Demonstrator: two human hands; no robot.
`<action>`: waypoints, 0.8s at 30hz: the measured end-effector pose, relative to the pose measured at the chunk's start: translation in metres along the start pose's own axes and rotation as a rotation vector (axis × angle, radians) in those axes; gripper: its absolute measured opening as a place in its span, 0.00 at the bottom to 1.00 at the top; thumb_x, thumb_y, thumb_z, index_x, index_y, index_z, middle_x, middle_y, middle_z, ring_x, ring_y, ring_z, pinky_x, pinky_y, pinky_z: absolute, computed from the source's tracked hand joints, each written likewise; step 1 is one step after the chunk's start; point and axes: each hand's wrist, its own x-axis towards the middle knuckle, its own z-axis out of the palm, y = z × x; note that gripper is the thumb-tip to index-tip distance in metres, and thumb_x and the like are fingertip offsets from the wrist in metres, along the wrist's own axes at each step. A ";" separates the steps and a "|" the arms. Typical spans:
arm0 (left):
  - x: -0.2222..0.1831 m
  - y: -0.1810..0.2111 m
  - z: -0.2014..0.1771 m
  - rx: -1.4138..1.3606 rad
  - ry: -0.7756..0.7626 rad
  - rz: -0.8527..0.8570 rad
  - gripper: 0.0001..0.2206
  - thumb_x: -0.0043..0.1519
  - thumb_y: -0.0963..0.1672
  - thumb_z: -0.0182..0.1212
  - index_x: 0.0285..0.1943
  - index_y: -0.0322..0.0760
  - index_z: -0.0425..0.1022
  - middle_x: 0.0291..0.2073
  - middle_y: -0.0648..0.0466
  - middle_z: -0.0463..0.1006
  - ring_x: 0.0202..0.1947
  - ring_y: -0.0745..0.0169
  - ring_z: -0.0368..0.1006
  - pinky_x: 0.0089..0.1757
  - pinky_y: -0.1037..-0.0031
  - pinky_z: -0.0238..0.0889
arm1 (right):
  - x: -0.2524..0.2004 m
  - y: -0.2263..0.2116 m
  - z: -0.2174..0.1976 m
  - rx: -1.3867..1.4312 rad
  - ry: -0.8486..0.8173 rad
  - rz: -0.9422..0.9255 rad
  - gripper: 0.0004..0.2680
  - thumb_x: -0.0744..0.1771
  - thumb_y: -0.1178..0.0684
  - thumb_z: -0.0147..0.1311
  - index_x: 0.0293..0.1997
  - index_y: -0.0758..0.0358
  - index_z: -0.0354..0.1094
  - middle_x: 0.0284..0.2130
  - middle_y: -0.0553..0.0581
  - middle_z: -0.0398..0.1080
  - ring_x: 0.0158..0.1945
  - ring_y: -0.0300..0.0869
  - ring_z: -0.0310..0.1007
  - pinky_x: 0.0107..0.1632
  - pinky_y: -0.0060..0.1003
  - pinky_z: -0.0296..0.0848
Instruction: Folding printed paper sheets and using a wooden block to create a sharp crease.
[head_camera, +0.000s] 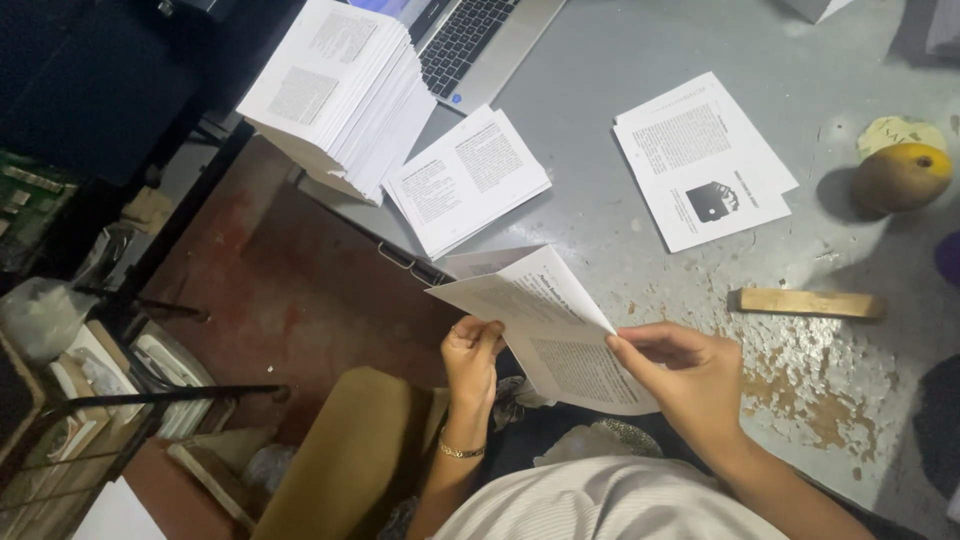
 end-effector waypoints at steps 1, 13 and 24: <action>-0.001 0.002 0.001 -0.011 -0.016 -0.005 0.08 0.56 0.34 0.69 0.34 0.37 0.77 0.29 0.49 0.83 0.33 0.59 0.79 0.38 0.69 0.78 | 0.000 -0.001 0.000 0.007 -0.011 -0.038 0.04 0.61 0.59 0.67 0.36 0.63 0.81 0.27 0.57 0.82 0.29 0.38 0.82 0.37 0.27 0.82; 0.021 0.028 0.025 0.449 0.028 0.112 0.10 0.51 0.40 0.79 0.37 0.30 0.82 0.29 0.45 0.85 0.27 0.65 0.79 0.31 0.72 0.78 | 0.082 0.060 -0.013 -0.158 -0.099 0.159 0.07 0.62 0.56 0.67 0.39 0.67 0.79 0.32 0.67 0.79 0.32 0.44 0.73 0.32 0.35 0.71; 0.089 0.007 0.059 0.483 -0.122 -0.149 0.19 0.46 0.42 0.82 0.45 0.30 0.83 0.36 0.35 0.82 0.36 0.46 0.81 0.38 0.67 0.77 | 0.131 0.147 -0.001 -0.269 -0.042 0.214 0.05 0.62 0.57 0.67 0.39 0.58 0.79 0.42 0.58 0.78 0.47 0.49 0.77 0.48 0.42 0.72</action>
